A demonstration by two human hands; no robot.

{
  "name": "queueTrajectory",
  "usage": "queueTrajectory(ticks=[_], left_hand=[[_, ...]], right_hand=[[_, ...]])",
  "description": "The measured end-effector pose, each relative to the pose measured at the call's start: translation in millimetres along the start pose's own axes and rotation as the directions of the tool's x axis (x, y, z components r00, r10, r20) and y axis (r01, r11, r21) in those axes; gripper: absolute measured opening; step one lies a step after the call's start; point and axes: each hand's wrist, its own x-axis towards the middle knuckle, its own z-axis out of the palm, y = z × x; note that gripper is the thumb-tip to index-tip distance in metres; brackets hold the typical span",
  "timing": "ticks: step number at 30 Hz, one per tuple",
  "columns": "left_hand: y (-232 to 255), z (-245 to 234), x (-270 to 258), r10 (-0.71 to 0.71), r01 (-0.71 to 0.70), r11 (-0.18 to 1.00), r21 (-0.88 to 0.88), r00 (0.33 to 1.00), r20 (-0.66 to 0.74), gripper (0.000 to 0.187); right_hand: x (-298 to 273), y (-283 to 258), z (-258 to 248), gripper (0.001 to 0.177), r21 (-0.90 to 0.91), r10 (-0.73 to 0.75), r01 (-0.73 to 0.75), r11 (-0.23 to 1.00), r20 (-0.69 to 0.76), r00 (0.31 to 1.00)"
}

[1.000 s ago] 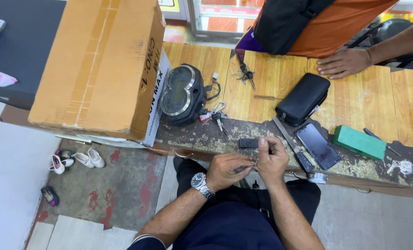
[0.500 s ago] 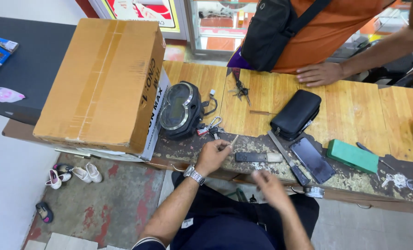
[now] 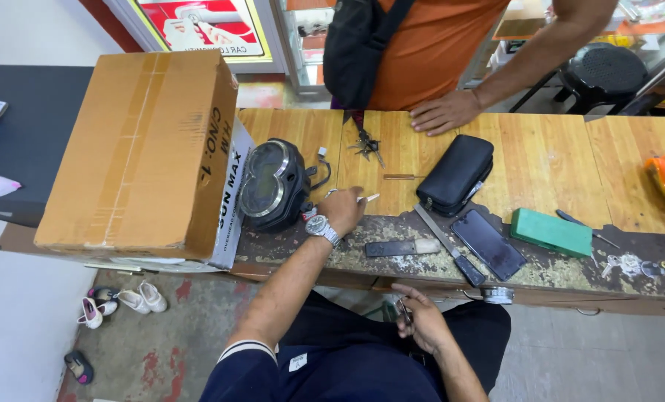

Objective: A person uses a small file to precisely shape a metal lock component on a workbench.

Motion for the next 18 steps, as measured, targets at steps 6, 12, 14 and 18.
queueTrajectory(ticks=[6, 12, 14, 18], left_hand=[[-39.6, -24.9, -27.0, 0.242, -0.237, 0.970, 0.048, 0.956, -0.168, 0.046], [-84.4, 0.7, -23.6, 0.420, -0.416, 0.820, 0.393, 0.904, 0.079, 0.056], [-93.5, 7.5, -23.8, 0.466, -0.444, 0.803, 0.397, 0.884, 0.046, 0.049], [-97.3, 9.6, -27.5, 0.575, -0.497, 0.779, 0.383, 0.810, -0.119, 0.027]], right_hand=[[-12.0, -1.9, 5.5, 0.045, -0.042, -0.051, 0.052, 0.998, 0.020, 0.998], [-11.4, -14.6, 9.6, 0.040, 0.012, -0.043, 0.042, 0.999, 0.078, 0.996], [-14.9, -18.7, 12.3, 0.042, 0.007, -0.069, 0.068, 0.998, 0.089, 0.994], [-4.7, -24.8, 9.4, 0.033, -0.029, -0.139, 0.141, 0.990, 0.071, 0.988]])
